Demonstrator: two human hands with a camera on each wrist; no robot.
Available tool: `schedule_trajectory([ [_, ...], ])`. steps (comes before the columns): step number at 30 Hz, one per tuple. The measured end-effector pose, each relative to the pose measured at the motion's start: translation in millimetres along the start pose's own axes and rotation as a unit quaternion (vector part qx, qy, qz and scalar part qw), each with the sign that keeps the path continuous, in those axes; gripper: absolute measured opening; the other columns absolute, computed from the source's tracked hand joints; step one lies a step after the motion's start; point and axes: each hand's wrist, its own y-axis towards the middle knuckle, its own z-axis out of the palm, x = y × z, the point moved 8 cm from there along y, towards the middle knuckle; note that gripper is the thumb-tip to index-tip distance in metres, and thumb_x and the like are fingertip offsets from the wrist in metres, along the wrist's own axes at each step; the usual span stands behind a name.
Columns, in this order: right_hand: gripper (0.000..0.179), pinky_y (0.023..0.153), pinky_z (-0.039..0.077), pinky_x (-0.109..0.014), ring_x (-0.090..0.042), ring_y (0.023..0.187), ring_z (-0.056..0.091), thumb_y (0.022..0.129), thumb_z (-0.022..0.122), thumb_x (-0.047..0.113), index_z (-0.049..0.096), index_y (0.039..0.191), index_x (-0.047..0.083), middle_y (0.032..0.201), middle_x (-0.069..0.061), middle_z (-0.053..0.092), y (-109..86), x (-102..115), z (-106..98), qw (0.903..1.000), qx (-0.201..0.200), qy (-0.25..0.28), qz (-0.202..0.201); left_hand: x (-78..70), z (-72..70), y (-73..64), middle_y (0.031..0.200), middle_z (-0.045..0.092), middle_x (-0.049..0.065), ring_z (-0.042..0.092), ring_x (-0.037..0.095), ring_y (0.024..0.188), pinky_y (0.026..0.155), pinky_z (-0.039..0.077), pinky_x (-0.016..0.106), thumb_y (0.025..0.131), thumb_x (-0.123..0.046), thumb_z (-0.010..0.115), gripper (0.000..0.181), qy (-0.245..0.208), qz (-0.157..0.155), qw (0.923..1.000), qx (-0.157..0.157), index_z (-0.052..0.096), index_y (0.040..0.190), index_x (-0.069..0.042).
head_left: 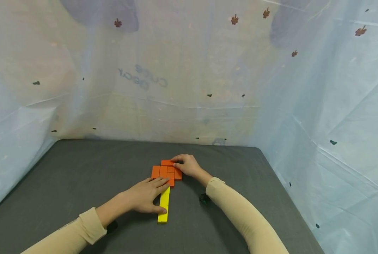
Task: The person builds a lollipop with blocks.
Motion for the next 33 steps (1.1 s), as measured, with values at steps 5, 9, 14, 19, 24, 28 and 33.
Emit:
schedule_trajectory([
  [5, 0.028, 0.101, 0.047, -0.04, -0.02, 0.118, 0.058, 0.097, 0.058, 0.025, 0.068, 0.122, 0.019, 0.125, -0.001, 0.065, -1.9, 0.5, -0.5, 0.9998, 0.013, 0.017, 0.003, 0.7, 0.5, 0.6, 0.159, 0.025, 0.004, 0.024, 0.027, 0.146, 0.113, 0.025, 0.057, 0.079, -0.08, 0.047, 0.098, 0.001, -0.001, 1.0, 0.0, 0.031, 0.152, -0.016],
  [9, 0.028, 0.1, 0.047, -0.041, -0.021, 0.119, 0.057, 0.099, 0.053, 0.027, 0.068, 0.122, 0.019, 0.126, -0.002, 0.064, -3.1, -1.9, -3.1, 0.9988, 0.016, 0.041, 0.022, 0.9, 0.9, 1.3, 0.159, 0.025, 0.003, 0.025, 0.026, 0.145, 0.113, 0.025, 0.056, 0.079, -0.08, 0.046, 0.097, 0.004, 0.0, 1.0, -0.002, 0.031, 0.151, -0.017],
  [14, 0.031, 0.101, 0.046, -0.043, -0.024, 0.123, 0.055, 0.099, 0.054, 0.027, 0.065, 0.126, 0.018, 0.13, -0.003, 0.062, -0.5, -3.6, -3.9, 0.9979, 0.014, 0.047, 0.041, 0.3, 1.2, 1.5, 0.158, 0.026, 0.004, 0.025, 0.027, 0.145, 0.113, 0.026, 0.056, 0.079, -0.08, 0.047, 0.098, 0.003, 0.002, 1.0, -0.004, 0.03, 0.152, -0.016],
  [19, 0.031, 0.103, 0.045, -0.042, -0.024, 0.123, 0.054, 0.098, 0.056, 0.026, 0.064, 0.127, 0.018, 0.13, -0.003, 0.061, 3.3, -2.5, -0.9, 0.9986, 0.023, 0.021, 0.043, 0.6, 1.8, 1.1, 0.159, 0.025, 0.004, 0.025, 0.026, 0.145, 0.113, 0.025, 0.056, 0.079, -0.08, 0.046, 0.099, 0.002, 0.0, 1.0, -0.002, 0.029, 0.152, -0.016],
  [24, 0.029, 0.1, 0.046, -0.042, -0.024, 0.119, 0.056, 0.097, 0.058, 0.025, 0.067, 0.124, 0.017, 0.127, -0.004, 0.063, 3.5, 0.7, -0.6, 0.9985, 0.029, 0.019, 0.043, 1.4, 2.3, 1.8, 0.159, 0.025, 0.003, 0.025, 0.026, 0.145, 0.113, 0.026, 0.056, 0.078, -0.081, 0.046, 0.099, 0.005, -0.001, 1.0, -0.003, 0.029, 0.152, -0.017],
  [28, 0.028, 0.099, 0.047, -0.041, -0.023, 0.117, 0.057, 0.096, 0.059, 0.025, 0.068, 0.122, 0.018, 0.124, -0.004, 0.063, 3.0, 0.7, 0.3, 0.9982, 0.03, 0.016, 0.048, 1.5, 2.8, 2.0, 0.159, 0.025, 0.003, 0.025, 0.026, 0.145, 0.113, 0.025, 0.056, 0.078, -0.081, 0.046, 0.099, 0.005, 0.0, 1.0, -0.004, 0.03, 0.152, -0.017],
  [33, 0.029, 0.098, 0.048, -0.04, -0.023, 0.116, 0.058, 0.097, 0.059, 0.026, 0.068, 0.123, 0.019, 0.124, -0.003, 0.064, 4.5, -0.1, 3.0, 0.9984, 0.03, 0.013, 0.047, 2.8, 3.7, 1.1, 0.159, 0.024, 0.003, 0.024, 0.026, 0.146, 0.113, 0.026, 0.056, 0.079, -0.08, 0.046, 0.098, 0.003, -0.001, 1.0, -0.002, 0.03, 0.152, -0.017],
])
